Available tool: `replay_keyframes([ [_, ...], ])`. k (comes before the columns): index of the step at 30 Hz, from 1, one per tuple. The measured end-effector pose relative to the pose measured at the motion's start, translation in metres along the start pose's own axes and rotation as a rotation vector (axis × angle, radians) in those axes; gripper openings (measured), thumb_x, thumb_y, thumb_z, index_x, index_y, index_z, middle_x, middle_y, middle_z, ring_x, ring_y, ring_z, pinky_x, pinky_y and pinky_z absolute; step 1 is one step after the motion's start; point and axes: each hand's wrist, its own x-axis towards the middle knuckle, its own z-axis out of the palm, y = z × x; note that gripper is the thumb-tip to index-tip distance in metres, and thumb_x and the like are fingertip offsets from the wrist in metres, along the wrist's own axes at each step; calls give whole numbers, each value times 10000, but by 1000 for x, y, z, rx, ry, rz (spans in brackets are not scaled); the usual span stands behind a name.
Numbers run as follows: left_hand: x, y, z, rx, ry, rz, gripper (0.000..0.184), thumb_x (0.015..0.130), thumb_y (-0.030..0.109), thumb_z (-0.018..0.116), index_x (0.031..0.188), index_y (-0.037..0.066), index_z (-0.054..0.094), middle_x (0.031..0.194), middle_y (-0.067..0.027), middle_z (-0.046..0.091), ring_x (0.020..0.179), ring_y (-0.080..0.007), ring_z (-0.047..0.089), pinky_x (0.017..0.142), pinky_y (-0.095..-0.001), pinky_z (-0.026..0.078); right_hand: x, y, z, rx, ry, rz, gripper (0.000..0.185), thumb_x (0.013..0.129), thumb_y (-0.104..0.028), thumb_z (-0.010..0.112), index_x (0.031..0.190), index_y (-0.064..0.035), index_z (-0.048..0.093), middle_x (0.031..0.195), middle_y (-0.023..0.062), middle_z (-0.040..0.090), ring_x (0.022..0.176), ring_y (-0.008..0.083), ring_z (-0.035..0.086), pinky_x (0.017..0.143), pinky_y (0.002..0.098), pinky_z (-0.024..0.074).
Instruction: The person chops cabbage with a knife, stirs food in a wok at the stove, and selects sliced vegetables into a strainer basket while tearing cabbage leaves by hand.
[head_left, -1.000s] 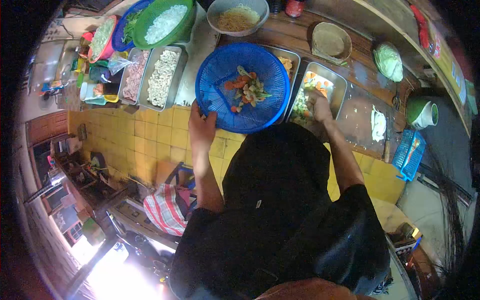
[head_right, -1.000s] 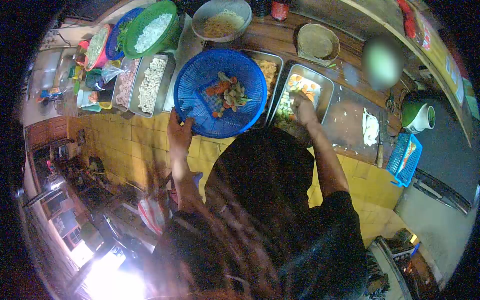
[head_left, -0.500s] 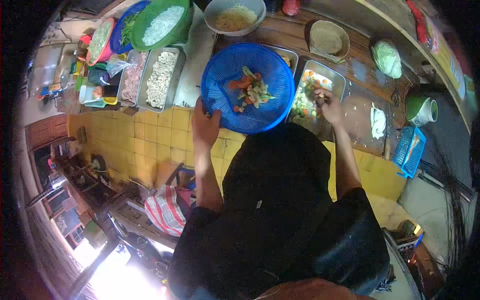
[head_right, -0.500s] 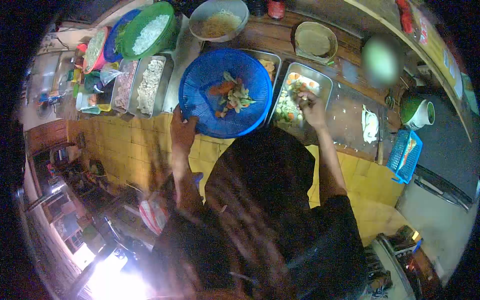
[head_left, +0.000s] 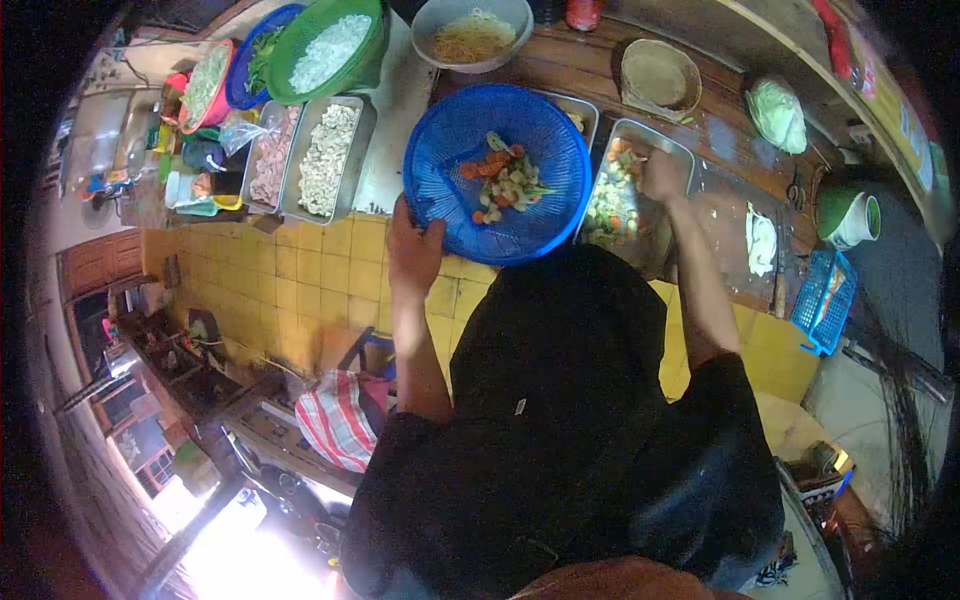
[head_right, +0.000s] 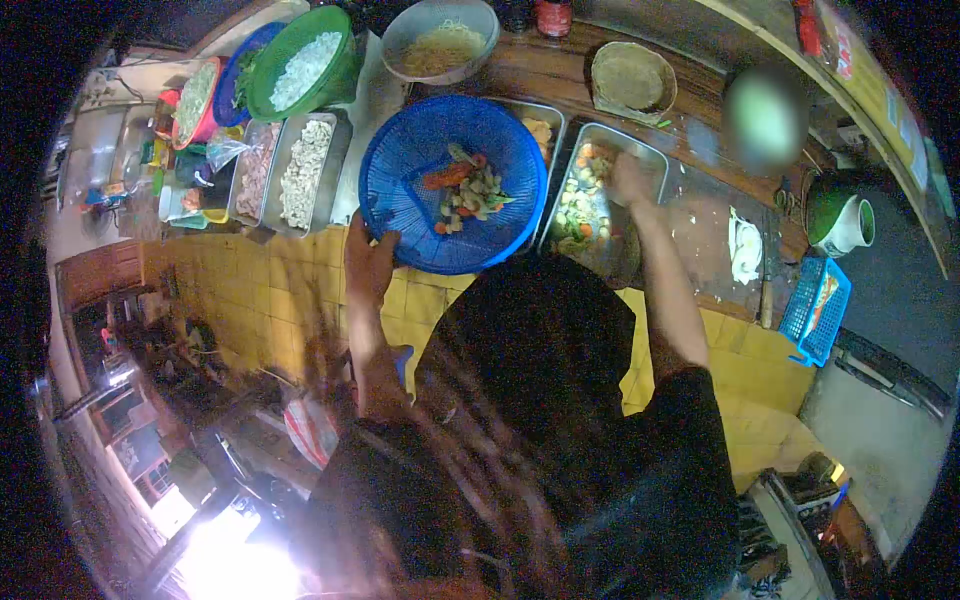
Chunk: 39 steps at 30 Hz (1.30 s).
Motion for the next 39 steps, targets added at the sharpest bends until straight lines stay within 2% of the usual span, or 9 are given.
replay_keyframes([
  [5, -4, -5, -5, -164, 33, 34, 502, 815, 62, 586, 1283, -35, 434, 1075, -186, 633, 992, -253, 625, 827, -347, 496, 30, 12, 46, -54, -189, -2, 272, 894, -135, 471, 1043, 42, 613, 962, 270, 650, 941, 372, 641, 868, 484, 492],
  [7, -5, -5, -7, -91, 54, 33, 500, 815, 47, 589, 1284, -31, 435, 1076, -175, 631, 993, -245, 622, 828, -337, 494, 27, 16, 47, 11, 95, -427, 277, 896, -128, 470, 1099, -9, 616, 987, 254, 651, 939, 374, 641, 867, 467, 500],
  [12, -6, -27, -5, -129, 50, -25, 496, 811, 10, 587, 1281, -27, 436, 1081, -151, 624, 995, -223, 612, 838, -327, 487, 24, 11, 24, -87, -240, -305, 408, 815, -63, 535, 1220, -58, 586, 1100, 215, 623, 979, 343, 628, 854, 405, 520],
  [15, -11, -15, -7, -237, 28, -54, 485, 816, 6, 581, 1276, -35, 431, 1105, -153, 611, 997, -223, 607, 851, -337, 484, 13, 3, 15, 22, -177, -545, 481, 764, 27, 553, 1228, -91, 597, 1089, 185, 636, 973, 343, 633, 871, 387, 516],
  [17, -9, -15, -8, -115, -8, 32, 488, 821, -12, 569, 1283, -46, 415, 1139, -162, 592, 1016, -236, 599, 863, -344, 483, 24, 27, 49, -21, 203, -860, 573, 723, 92, 561, 1255, -120, 587, 1061, 150, 650, 952, 321, 622, 883, 382, 491],
  [23, -2, -22, -2, -141, 17, 30, 489, 822, 21, 580, 1277, -47, 416, 1140, -171, 604, 1046, -239, 601, 877, -347, 481, 38, 41, 78, 355, -281, -298, 397, 815, -130, 585, 1210, -94, 608, 1118, 133, 640, 1035, 285, 605, 928, 364, 466],
  [26, 6, -28, 1, -41, 2, 59, 520, 811, 52, 597, 1288, -40, 412, 1128, -188, 613, 1048, -271, 607, 879, -364, 480, 36, 44, 72, -79, -81, -565, 347, 825, -93, 603, 1171, -72, 619, 1095, 115, 645, 949, 238, 624, 879, 348, 488],
  [29, 7, -9, 0, -17, -34, 1, 561, 797, 62, 605, 1314, -21, 402, 1128, -205, 612, 1055, -312, 602, 884, -384, 475, 16, 26, 33, 76, -49, -619, 323, 819, -24, 617, 1141, -57, 622, 1101, 103, 635, 912, 190, 623, 852, 327, 510],
  [39, 21, 1, 17, -99, -85, 54, 560, 790, 107, 599, 1308, -7, 417, 1135, -229, 603, 1074, -360, 588, 900, -410, 466, -55, -25, -76, 1794, -127, 2, 307, 878, 10, 597, 1182, 10, 557, 1035, 113, 636, 958, 186, 640, 848, 283, 544],
])
